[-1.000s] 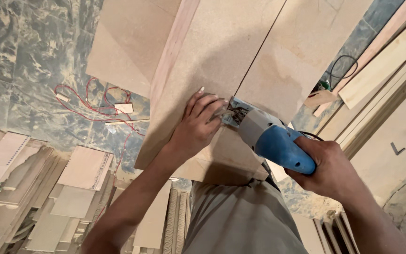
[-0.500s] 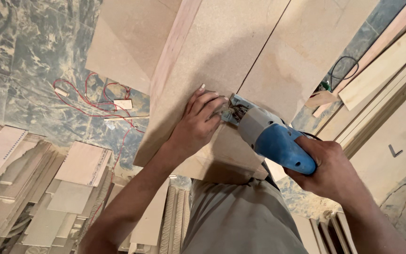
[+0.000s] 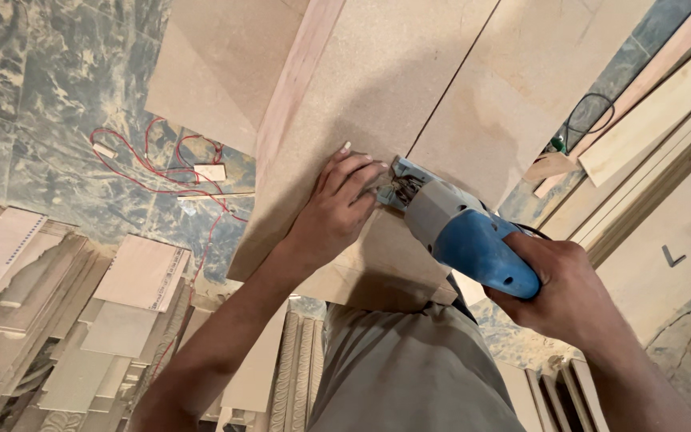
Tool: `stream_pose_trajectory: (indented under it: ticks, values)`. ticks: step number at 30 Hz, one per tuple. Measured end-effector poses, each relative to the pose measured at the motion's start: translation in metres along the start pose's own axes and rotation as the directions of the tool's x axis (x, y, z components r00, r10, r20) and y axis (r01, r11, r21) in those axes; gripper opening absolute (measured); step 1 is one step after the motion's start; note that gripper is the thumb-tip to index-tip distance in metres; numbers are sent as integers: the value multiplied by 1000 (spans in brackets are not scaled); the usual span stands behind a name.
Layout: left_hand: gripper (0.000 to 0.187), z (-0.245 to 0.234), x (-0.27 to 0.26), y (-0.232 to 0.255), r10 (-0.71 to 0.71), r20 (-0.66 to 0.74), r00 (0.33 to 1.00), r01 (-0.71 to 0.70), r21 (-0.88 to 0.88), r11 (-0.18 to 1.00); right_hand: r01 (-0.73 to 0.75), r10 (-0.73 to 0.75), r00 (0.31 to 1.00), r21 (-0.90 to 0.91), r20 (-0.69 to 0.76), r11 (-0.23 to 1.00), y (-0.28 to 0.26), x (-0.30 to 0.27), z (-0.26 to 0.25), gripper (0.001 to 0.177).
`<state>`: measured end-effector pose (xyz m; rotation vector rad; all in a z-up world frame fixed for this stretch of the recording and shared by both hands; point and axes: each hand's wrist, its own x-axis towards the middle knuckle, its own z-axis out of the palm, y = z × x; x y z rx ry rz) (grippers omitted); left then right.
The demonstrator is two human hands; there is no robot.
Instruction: The person measures a rectangular section on a wood board using a tape measure and then cuts along the marked lines using a jigsaw.
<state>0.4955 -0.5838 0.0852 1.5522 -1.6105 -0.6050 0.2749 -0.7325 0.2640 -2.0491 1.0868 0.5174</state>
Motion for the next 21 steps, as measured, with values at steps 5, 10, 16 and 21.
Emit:
stream_pose_trajectory:
  ticks: [5,10,16,21]
  values:
    - [7,3,-1,0,-4,-17,1000,4,5,1000,0,0,1000,0,14,1000,1,0,0,33]
    - [8,2,-2,-1,-8,-3,1000,8,-2,1000,44,-43,999,-22,18,999,3,1,0,32]
    - [11,0,-2,-1,-6,4,1000,6,-1,1000,45,-45,999,-36,20,998,2,2,-1,29]
    - [11,-2,-1,-1,-6,-6,1000,6,-16,1000,85,-85,996,-23,1,996,0,4,-1,31]
